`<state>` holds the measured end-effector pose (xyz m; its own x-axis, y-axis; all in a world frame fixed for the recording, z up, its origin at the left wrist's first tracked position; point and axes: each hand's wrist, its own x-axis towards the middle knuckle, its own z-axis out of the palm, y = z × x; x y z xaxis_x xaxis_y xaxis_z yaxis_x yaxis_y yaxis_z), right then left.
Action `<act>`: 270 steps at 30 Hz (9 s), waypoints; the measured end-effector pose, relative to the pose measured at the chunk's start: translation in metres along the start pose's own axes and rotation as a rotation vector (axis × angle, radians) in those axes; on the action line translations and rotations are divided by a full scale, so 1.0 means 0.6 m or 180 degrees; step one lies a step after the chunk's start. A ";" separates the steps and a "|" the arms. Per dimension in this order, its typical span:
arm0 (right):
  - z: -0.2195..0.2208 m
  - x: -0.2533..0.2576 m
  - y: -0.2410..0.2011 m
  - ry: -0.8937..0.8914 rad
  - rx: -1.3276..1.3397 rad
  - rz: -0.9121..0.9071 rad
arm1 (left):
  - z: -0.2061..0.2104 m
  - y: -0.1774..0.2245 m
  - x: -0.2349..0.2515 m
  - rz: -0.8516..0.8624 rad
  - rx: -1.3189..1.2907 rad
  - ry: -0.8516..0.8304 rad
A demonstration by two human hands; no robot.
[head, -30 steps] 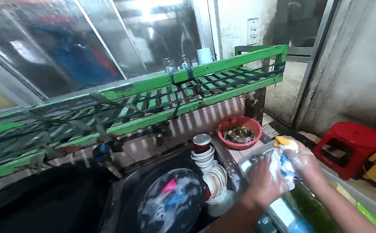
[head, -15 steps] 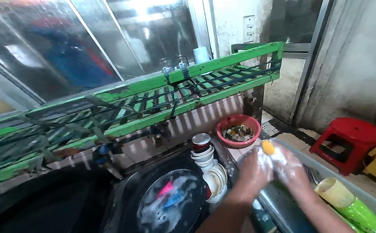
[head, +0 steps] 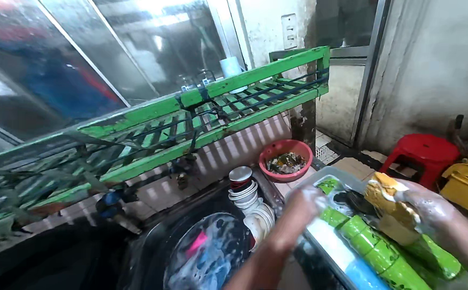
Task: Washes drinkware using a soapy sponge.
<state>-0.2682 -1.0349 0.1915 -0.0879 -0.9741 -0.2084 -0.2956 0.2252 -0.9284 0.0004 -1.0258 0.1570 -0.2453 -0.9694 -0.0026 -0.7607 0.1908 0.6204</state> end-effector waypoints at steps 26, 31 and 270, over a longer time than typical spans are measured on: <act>0.117 -0.050 0.008 0.0201 -0.0192 -0.1752 | 0.028 0.028 0.005 -0.0408 -0.4242 0.1200; 0.215 -0.008 0.007 0.0188 -0.1017 -0.2831 | 0.040 0.039 -0.056 -0.1134 -0.4556 0.0771; 0.137 -0.045 0.001 0.0027 -0.0595 -0.2003 | 0.041 0.043 0.002 -0.0792 -0.2076 0.1060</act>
<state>-0.1878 -1.0098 0.1712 0.1484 -0.9210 0.3601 -0.4534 -0.3870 -0.8029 -0.0341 -1.0186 0.1537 0.1589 -0.9868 -0.0306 -0.2364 -0.0681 0.9693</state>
